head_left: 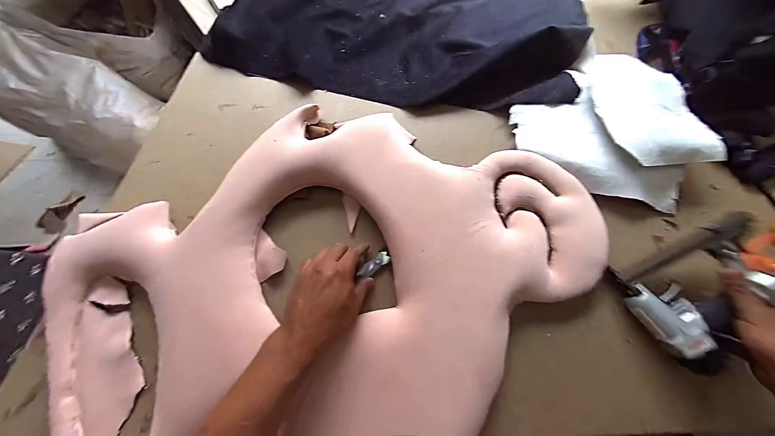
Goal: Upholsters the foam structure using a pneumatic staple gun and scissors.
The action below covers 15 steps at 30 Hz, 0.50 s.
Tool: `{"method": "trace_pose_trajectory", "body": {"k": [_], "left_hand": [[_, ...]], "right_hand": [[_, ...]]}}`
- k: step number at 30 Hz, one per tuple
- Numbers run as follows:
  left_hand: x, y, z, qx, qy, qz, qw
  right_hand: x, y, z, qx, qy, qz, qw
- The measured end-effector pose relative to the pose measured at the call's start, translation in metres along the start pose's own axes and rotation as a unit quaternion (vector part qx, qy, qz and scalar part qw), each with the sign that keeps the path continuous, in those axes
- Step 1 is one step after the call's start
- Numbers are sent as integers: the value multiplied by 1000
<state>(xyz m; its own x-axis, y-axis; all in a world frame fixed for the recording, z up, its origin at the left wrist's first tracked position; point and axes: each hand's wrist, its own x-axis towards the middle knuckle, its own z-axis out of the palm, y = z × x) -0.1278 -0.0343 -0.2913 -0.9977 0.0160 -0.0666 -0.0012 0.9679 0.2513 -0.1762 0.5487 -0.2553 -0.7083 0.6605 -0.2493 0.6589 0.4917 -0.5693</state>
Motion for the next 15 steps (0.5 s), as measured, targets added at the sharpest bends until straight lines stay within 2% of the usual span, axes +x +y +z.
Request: {"method": "trace_pose_trajectory", "body": {"k": [2, 4, 7, 9, 12, 15], "left_hand": [[4, 2, 2, 42, -8, 65, 997], [1, -1, 3, 96, -5, 89, 991], [-15, -15, 1, 166, -23, 71, 983], [-29, -30, -2, 181, -39, 65, 981], [-50, -54, -12, 137, -32, 82, 987], [-85, -77, -39, 142, 33, 65, 987]], "right_hand": [[20, 7, -19, -182, -22, 15, 983], [-5, -20, -41, -260, -6, -90, 961], [-67, -59, -53, -212, 64, -337, 915], [-103, -78, -41, -148, 20, -453, 879], [-138, -96, 3, -65, -100, -562, 818], [-128, -95, 47, -31, -152, -633, 759]]}}
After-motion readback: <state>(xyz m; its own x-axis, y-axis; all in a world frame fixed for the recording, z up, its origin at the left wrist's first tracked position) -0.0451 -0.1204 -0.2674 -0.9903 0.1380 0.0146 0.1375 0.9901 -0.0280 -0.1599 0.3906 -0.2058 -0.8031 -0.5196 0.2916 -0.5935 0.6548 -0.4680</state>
